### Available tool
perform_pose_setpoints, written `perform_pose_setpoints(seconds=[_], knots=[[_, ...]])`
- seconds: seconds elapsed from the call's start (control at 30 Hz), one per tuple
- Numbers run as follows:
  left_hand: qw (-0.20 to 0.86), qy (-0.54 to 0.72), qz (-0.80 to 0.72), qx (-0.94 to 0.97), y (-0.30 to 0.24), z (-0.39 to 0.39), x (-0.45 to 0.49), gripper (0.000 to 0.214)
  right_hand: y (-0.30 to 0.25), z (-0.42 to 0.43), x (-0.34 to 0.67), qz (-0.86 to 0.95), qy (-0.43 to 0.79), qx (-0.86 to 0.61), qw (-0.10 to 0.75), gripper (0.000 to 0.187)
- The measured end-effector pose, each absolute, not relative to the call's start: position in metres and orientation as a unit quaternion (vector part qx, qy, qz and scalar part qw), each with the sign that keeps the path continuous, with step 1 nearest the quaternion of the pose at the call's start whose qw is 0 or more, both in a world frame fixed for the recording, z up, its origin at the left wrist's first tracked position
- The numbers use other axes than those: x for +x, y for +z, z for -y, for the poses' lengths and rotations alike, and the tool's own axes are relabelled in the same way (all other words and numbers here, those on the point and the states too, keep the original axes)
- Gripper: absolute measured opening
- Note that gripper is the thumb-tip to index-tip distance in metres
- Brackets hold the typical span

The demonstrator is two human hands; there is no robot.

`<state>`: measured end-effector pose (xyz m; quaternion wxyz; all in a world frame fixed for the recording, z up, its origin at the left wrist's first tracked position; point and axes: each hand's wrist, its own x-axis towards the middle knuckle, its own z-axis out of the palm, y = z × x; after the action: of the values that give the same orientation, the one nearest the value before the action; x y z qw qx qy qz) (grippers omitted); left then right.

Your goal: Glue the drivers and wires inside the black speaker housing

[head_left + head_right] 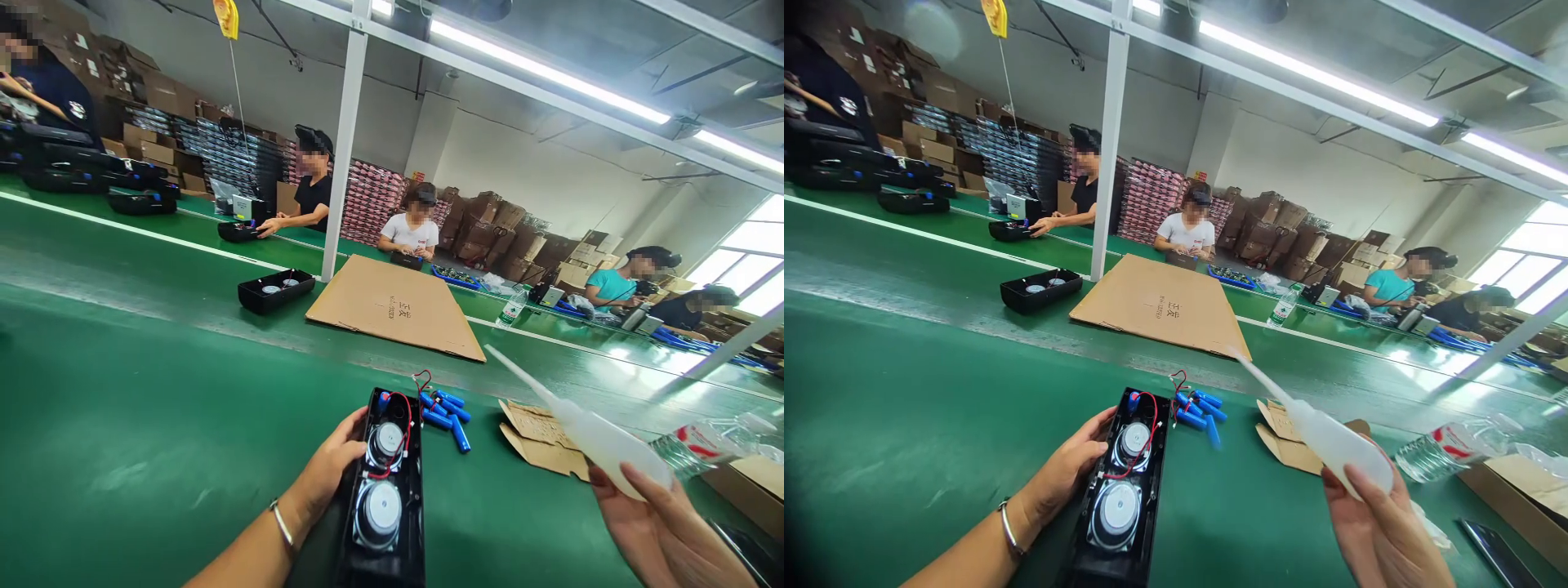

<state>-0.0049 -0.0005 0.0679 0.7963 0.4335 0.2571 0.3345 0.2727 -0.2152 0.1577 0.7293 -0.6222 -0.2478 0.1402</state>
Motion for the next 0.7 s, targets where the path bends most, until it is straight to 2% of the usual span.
perform_pose_setpoints(seconds=[0.1,0.37,0.5,0.7], knots=[[0.797,0.333,-0.250,0.438,0.067,0.000,-0.005,0.055,0.173,0.190,0.245,0.222,0.226,-0.575,0.754,0.050],[0.799,0.332,-0.243,0.438,0.066,0.000,-0.005,0.060,0.200,0.153,0.211,0.227,0.163,-0.457,0.845,0.041],[0.798,0.334,-0.245,0.437,0.064,-0.001,-0.005,0.060,0.205,0.134,0.189,0.256,0.203,-0.461,0.825,0.048],[0.797,0.337,-0.242,0.439,0.062,-0.004,-0.003,0.061,0.207,0.109,0.155,0.327,0.187,-0.457,0.806,0.048]])
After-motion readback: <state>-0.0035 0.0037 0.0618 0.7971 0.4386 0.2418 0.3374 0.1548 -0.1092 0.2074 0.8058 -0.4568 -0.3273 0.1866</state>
